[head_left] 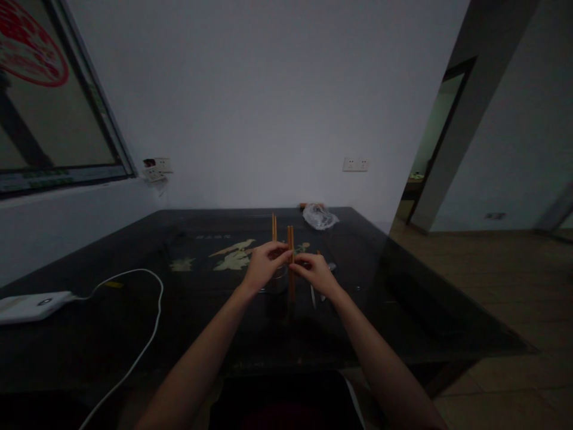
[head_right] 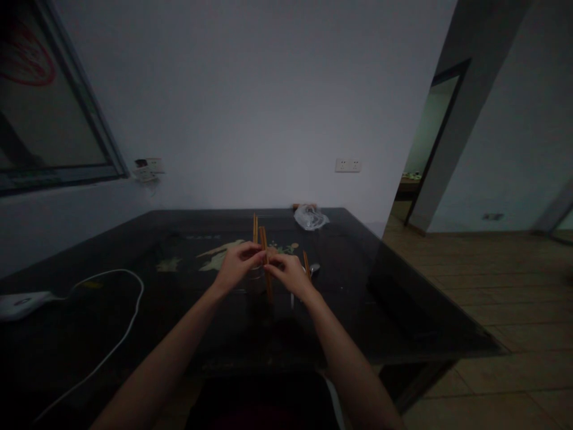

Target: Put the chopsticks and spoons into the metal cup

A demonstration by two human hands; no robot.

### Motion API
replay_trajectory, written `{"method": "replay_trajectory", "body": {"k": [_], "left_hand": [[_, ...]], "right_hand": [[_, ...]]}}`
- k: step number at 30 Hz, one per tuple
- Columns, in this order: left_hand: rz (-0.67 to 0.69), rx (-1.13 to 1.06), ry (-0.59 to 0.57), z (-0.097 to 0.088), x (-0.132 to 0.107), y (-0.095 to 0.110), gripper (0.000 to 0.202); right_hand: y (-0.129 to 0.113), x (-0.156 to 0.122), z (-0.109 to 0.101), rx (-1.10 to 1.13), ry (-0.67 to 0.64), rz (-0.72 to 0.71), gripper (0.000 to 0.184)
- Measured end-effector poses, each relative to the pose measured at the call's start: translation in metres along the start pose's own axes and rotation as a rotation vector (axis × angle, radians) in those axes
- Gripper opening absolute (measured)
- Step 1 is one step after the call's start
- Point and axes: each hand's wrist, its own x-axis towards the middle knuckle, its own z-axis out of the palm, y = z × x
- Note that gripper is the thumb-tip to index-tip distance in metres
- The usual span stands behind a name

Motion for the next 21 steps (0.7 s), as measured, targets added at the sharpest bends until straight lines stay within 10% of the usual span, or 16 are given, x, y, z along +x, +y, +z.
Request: {"method": "replay_trajectory", "body": {"k": [21], "left_hand": [[0.021,0.05,0.066,-0.005,0.0042,-0.0051,0.025]], "right_hand": [[-0.0011,-0.0002,0.0058,0.033,0.09,0.001,0.024]]}}
